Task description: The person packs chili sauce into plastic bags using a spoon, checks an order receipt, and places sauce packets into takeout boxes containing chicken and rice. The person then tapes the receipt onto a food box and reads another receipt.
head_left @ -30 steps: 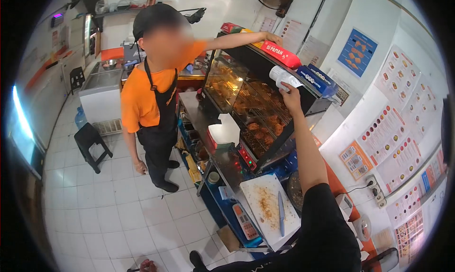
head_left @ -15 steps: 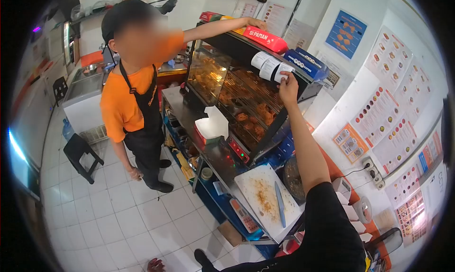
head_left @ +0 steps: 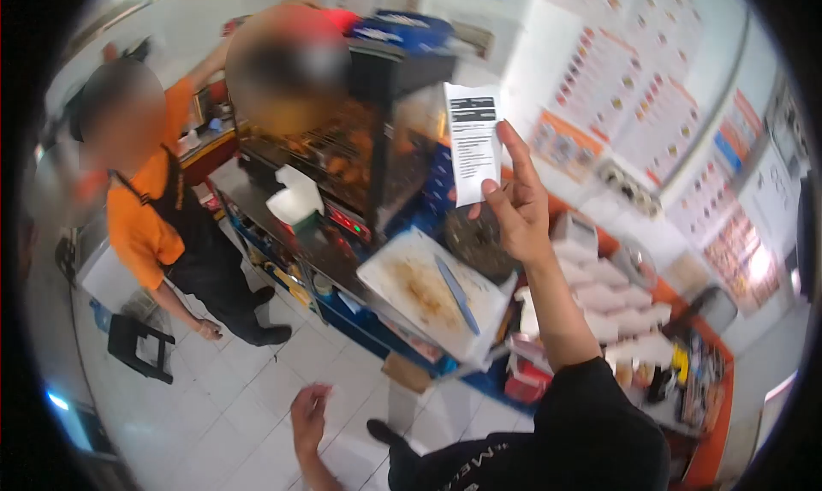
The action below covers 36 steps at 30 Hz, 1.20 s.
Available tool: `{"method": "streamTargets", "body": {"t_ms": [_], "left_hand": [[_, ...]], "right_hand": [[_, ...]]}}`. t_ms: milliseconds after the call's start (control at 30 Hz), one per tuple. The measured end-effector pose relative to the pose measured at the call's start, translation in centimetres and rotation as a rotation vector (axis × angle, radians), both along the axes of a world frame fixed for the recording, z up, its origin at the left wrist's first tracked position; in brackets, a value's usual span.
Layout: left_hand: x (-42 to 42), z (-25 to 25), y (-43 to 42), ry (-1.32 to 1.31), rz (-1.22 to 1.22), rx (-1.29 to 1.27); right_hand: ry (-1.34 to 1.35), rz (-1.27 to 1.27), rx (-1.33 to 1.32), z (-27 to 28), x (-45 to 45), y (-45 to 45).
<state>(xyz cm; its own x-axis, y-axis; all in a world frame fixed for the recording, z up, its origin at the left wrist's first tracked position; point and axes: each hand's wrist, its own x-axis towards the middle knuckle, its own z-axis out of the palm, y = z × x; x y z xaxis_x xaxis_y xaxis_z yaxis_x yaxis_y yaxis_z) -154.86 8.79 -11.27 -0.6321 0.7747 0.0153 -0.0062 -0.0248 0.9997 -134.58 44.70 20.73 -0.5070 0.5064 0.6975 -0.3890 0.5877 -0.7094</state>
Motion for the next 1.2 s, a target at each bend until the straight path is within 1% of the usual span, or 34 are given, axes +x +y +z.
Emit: {"method": "streamTargets", "body": {"t_ms": [33,100,133,167,233,267,333,367,467,500,567,600,633,667,767,833,867,900,933,1000,1067,1133,1200], "left_hand": [[1.6,3.1,2.7,0.106,-0.104,-0.082],[7.0,8.9,8.1,0.241,-0.319,0.064],[10.4,11.7,10.1,0.230,-0.440,0.127],[14.0,14.2,11.7,0.214,-0.562,0.191],[22.0,16.4,14.0,0.150,-0.708,0.337],[26.3,17.2,14.4,0.135,-0.759,0.344],[35.3,18.1,14.7,0.088,-0.853,0.360],[39.7,17.4,14.9,0.120,-0.908,0.422],[52.1,14.0,14.5,-0.007,-1.097,0.260],[56.0,12.0,14.4,-0.013,-1.153,0.229],[62.2,7.6,13.4,0.018,-1.245,0.086],[64.5,6.5,13.0,0.051,-1.272,0.028],[66.2,6.2,12.5,0.114,-1.323,-0.032],[67.8,4.9,12.2,0.059,-1.344,-0.115],[71.6,2.3,12.1,0.061,-1.392,-0.226],[74.7,0.4,13.5,0.095,-1.448,-0.197],[76.2,-0.5,14.2,0.109,-1.472,-0.184],[78.1,-1.3,15.8,0.321,-1.514,-0.142],[80.4,-1.6,17.5,0.469,-1.498,-0.049],[86.0,-2.0,21.5,0.763,-1.463,0.139],[92.0,-4.4,25.5,0.919,-1.423,0.129],[97.4,-5.5,29.8,0.926,-1.485,0.036],[101.5,-7.5,32.6,0.974,-1.508,-0.028]], "right_hand": [[0.000,-0.027,-0.003,-0.9,3.5,-1.4],[-0.002,-0.079,-0.008,-2.7,10.6,-4.3],[0.001,-0.147,0.013,-3.1,14.3,-5.8],[-0.040,-0.150,0.027,-3.3,18.4,-7.3],[-0.037,-0.206,0.014,-4.6,26.6,-9.8],[-0.052,-0.233,0.016,-5.4,31.2,-11.1],[-0.067,-0.302,-0.086,-7.6,40.4,-14.2],[-0.071,-0.336,-0.142,-8.7,44.8,-15.8],[-0.021,-0.406,-0.254,-11.2,57.7,-21.0],[-0.096,-0.545,-0.258,-11.6,61.9,-23.0],[-0.169,-0.707,-0.314,-13.0,70.1,-26.4],[-0.198,-0.771,-0.326,-13.8,73.6,-27.5],[-0.109,-0.814,-0.357,-14.6,76.3,-28.2],[-0.069,-0.874,-0.380,-15.6,79.0,-28.7],[0.032,-1.018,-0.462,-19.4,85.8,-28.7],[0.074,-1.075,-0.496,-23.5,89.5,-27.1],[0.065,-1.076,-0.573,-26.8,91.0,-25.8],[0.053,-1.075,-0.651,-30.8,92.6,-24.2],[0.041,-1.073,-0.730,-35.0,93.9,-22.8],[-0.168,-1.025,-0.972,-43.4,96.0,-20.2],[-0.398,-1.162,-0.751,-51.2,97.0,-18.6],[-0.530,-1.215,-0.674,-52.9,97.8,-16.9],[-0.533,-1.233,-0.763,-50.3,97.2,-15.1]]}}
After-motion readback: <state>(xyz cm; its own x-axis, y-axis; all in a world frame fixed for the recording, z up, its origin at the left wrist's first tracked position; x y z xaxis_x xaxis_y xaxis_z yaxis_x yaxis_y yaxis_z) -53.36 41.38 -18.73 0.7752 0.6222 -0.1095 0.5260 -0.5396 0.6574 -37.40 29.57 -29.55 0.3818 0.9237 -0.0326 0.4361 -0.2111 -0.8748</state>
